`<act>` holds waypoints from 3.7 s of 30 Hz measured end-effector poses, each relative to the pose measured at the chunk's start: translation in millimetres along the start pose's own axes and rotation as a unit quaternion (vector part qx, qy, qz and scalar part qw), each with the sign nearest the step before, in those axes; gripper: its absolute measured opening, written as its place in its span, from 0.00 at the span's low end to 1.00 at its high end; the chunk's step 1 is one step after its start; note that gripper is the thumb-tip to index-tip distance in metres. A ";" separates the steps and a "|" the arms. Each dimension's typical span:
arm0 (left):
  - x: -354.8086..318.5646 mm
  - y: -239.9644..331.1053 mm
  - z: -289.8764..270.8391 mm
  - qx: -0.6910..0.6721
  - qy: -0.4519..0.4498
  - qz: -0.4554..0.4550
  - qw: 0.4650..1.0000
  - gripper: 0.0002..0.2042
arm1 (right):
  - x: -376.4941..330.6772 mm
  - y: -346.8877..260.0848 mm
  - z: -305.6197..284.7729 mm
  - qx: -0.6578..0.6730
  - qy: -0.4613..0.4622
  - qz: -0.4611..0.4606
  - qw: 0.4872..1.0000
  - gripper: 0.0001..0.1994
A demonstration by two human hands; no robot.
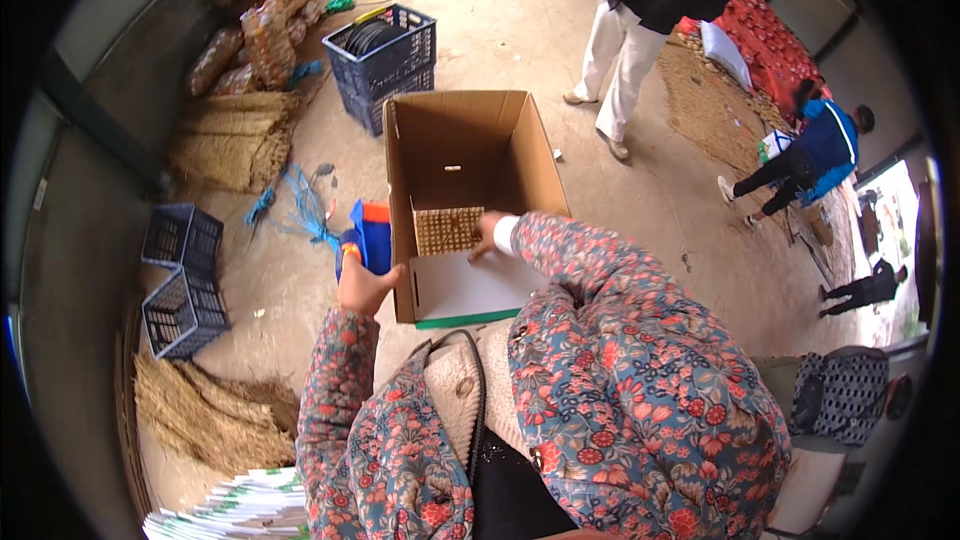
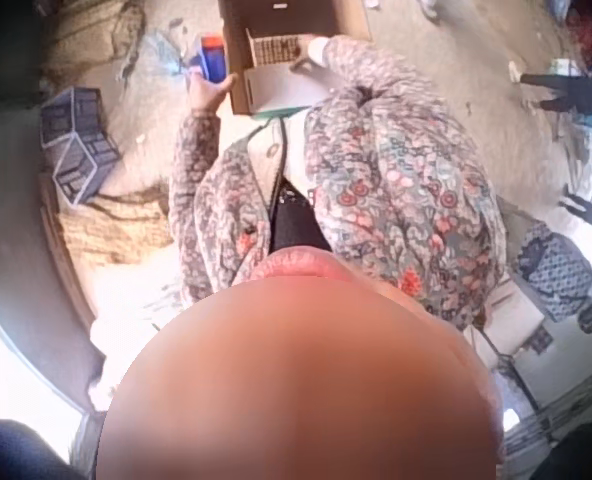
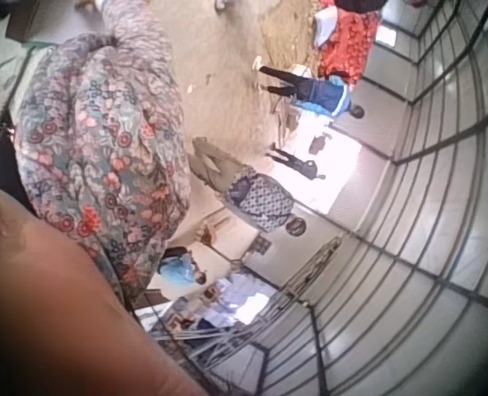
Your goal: The person unties a stack of flat cardboard boxes, takes one, and folds it into a box shape. They then use a handheld tape dispenser to apply blue tape along the seams to secure the box.
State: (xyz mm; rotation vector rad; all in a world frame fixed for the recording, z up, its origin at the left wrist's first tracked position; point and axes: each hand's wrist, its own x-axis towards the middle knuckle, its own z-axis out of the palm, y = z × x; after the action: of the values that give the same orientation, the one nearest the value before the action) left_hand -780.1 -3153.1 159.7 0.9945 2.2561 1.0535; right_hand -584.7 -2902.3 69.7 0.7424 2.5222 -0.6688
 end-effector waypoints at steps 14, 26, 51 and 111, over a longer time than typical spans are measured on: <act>-1.2 8.1 -6.2 0.055 0.019 -0.005 0.998 0.35 | 43.3 14.2 -175.6 -0.148 0.366 0.063 0.917 0.37; -8.0 49.9 8.3 0.217 0.036 -0.070 0.973 0.38 | 55.4 20.5 -56.6 -0.244 -0.077 0.015 0.967 0.30; -27.2 68.3 54.6 0.248 0.112 -0.009 0.962 0.38 | 27.5 -11.5 26.1 -0.147 -0.099 -0.161 0.971 0.33; 15.1 31.4 115.5 0.271 0.052 0.151 0.949 0.28 | 148.4 78.2 -134.2 0.116 0.205 -0.074 0.969 0.27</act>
State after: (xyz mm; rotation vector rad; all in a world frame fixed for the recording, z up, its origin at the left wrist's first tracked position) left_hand -701.5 -3074.2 113.5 1.5779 2.6040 0.6027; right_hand -687.0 -2713.6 74.4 0.8493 2.9309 -0.9584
